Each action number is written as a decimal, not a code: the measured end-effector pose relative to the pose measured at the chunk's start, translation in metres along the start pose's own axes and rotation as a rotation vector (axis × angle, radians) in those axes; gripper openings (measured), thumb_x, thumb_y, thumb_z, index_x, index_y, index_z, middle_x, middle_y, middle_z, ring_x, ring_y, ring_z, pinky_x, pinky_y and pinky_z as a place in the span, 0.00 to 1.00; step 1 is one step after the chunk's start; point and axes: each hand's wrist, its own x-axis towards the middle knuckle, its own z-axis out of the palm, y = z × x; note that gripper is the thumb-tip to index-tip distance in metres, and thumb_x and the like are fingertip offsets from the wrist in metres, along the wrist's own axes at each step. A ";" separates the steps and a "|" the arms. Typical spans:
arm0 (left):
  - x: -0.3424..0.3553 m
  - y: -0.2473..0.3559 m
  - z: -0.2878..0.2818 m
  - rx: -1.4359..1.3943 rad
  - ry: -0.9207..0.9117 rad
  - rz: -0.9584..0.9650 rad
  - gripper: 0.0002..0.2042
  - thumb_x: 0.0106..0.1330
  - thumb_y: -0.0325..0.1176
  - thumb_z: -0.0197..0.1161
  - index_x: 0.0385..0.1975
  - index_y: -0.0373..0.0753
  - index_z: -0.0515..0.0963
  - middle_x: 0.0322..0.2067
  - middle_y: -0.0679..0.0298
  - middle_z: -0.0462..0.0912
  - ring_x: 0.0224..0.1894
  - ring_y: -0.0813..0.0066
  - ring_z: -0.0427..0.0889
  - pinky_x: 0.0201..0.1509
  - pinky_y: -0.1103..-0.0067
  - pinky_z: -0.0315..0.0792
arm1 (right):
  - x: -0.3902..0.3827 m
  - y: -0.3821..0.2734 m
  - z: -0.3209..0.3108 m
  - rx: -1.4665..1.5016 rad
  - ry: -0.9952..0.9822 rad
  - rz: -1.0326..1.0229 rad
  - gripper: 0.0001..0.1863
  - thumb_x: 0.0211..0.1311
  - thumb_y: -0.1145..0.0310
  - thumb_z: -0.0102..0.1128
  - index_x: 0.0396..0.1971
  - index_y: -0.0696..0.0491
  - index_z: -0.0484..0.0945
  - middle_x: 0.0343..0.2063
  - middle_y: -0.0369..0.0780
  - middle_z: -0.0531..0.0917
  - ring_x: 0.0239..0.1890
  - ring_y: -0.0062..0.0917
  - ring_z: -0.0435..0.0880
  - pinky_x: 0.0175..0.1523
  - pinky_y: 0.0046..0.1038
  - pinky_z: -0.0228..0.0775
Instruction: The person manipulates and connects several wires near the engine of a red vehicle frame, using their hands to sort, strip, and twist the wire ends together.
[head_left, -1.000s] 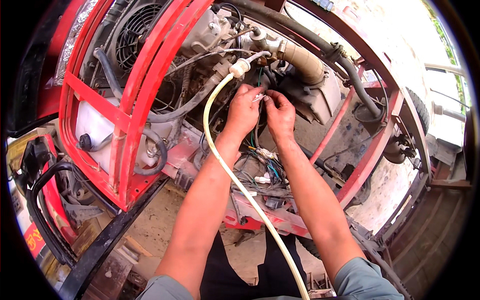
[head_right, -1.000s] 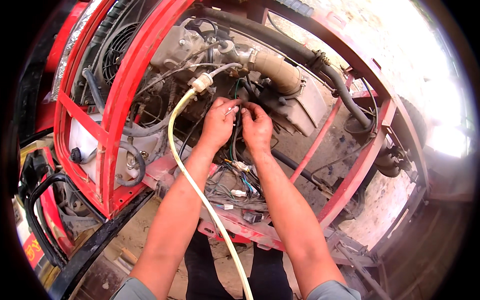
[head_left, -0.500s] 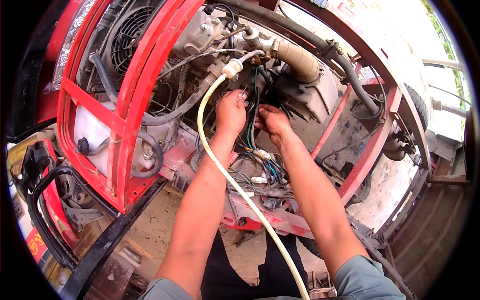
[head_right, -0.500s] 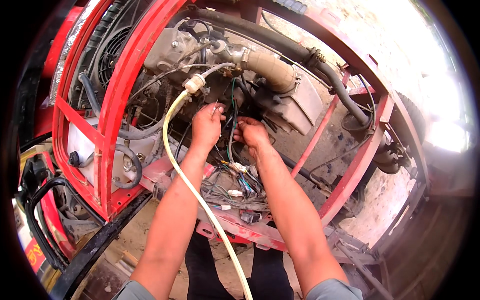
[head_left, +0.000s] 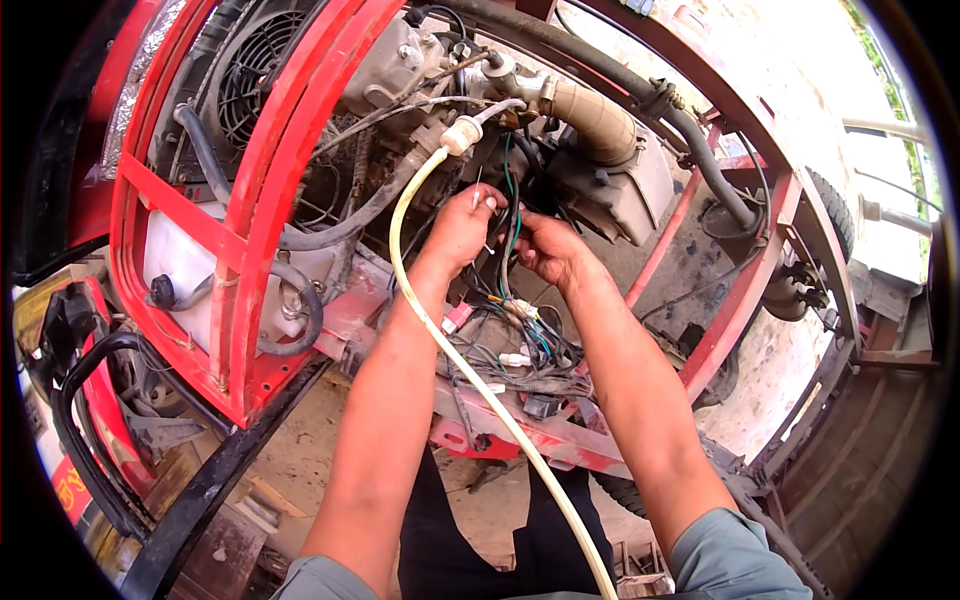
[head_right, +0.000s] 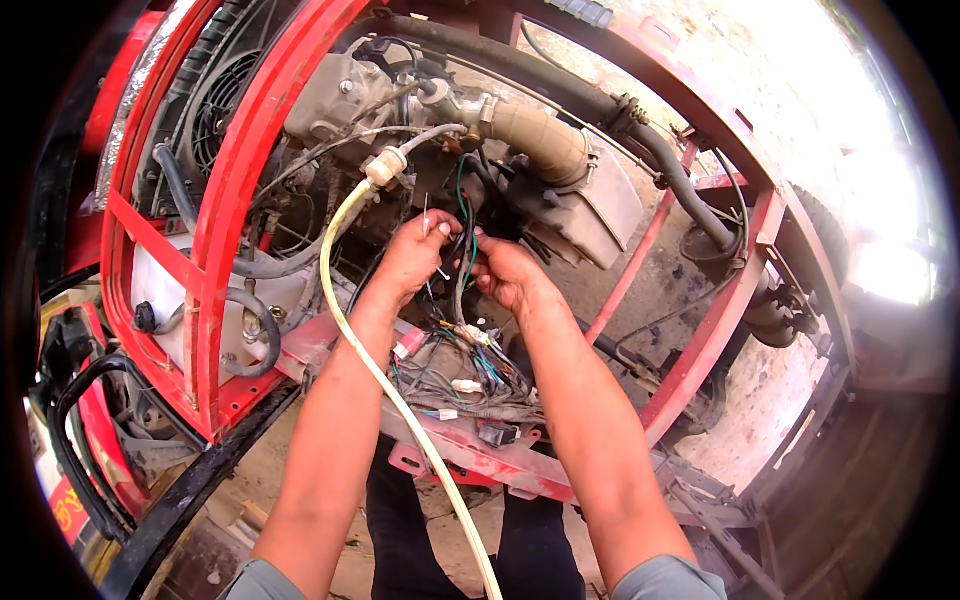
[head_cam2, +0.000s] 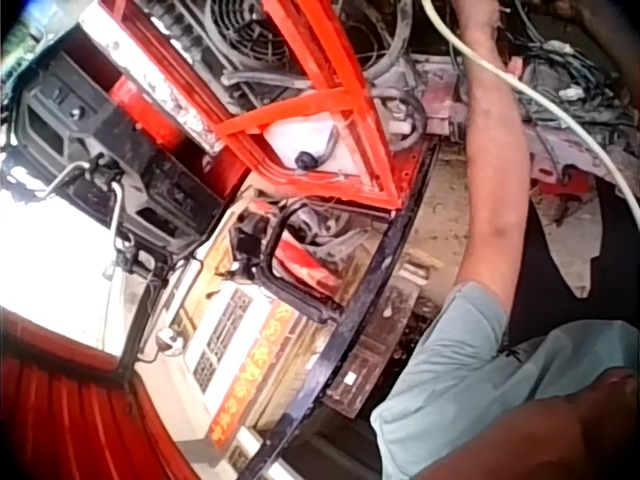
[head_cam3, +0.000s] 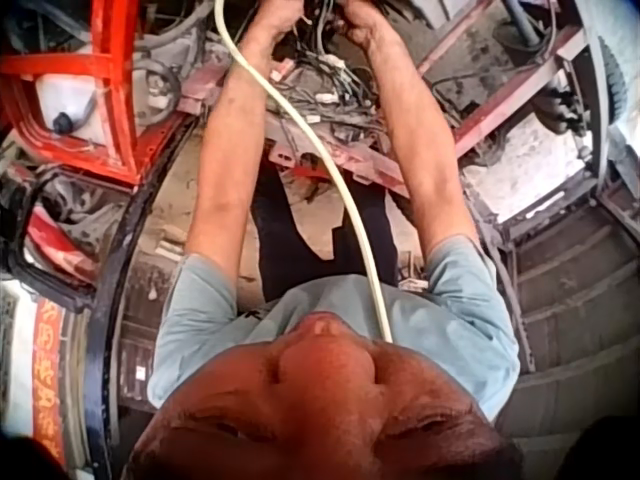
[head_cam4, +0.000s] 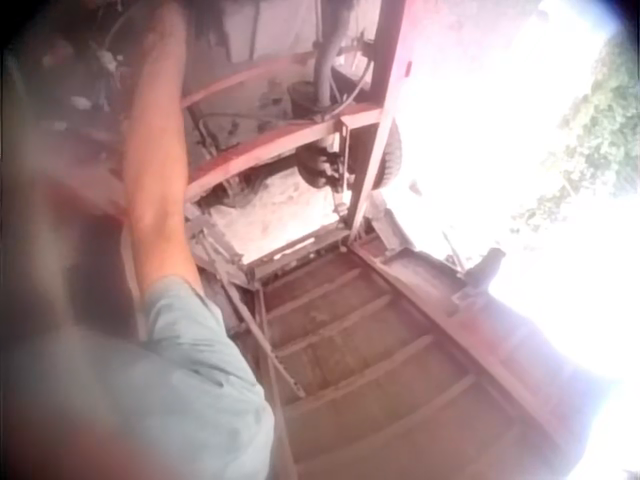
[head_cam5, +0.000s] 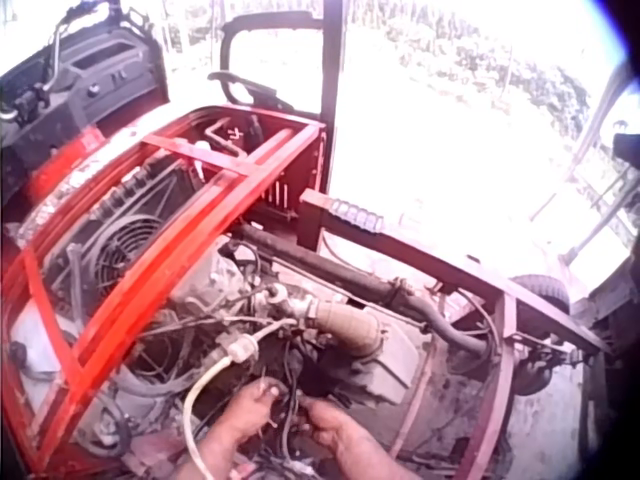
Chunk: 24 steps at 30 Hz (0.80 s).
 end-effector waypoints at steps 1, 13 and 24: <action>-0.002 0.005 -0.001 -0.016 -0.035 -0.052 0.07 0.79 0.30 0.55 0.43 0.39 0.81 0.32 0.71 0.80 0.34 0.83 0.74 0.38 0.81 0.70 | 0.002 -0.001 -0.001 0.028 -0.009 0.021 0.11 0.81 0.64 0.50 0.47 0.52 0.81 0.29 0.36 0.88 0.20 0.14 0.81 0.18 0.12 0.69; 0.006 -0.010 -0.003 0.013 -0.074 -0.023 0.07 0.79 0.28 0.54 0.44 0.36 0.80 0.36 0.70 0.82 0.40 0.81 0.78 0.50 0.80 0.74 | 0.019 0.015 -0.005 0.289 -0.130 -0.110 0.09 0.78 0.71 0.53 0.48 0.55 0.81 0.37 0.35 0.87 0.27 0.15 0.79 0.22 0.15 0.62; -0.005 -0.001 0.004 0.099 0.085 0.121 0.06 0.73 0.26 0.63 0.44 0.33 0.83 0.33 0.67 0.86 0.37 0.81 0.81 0.45 0.80 0.76 | -0.008 0.026 0.026 0.280 0.316 -0.350 0.11 0.72 0.74 0.62 0.51 0.56 0.82 0.39 0.35 0.87 0.33 0.18 0.84 0.30 0.15 0.76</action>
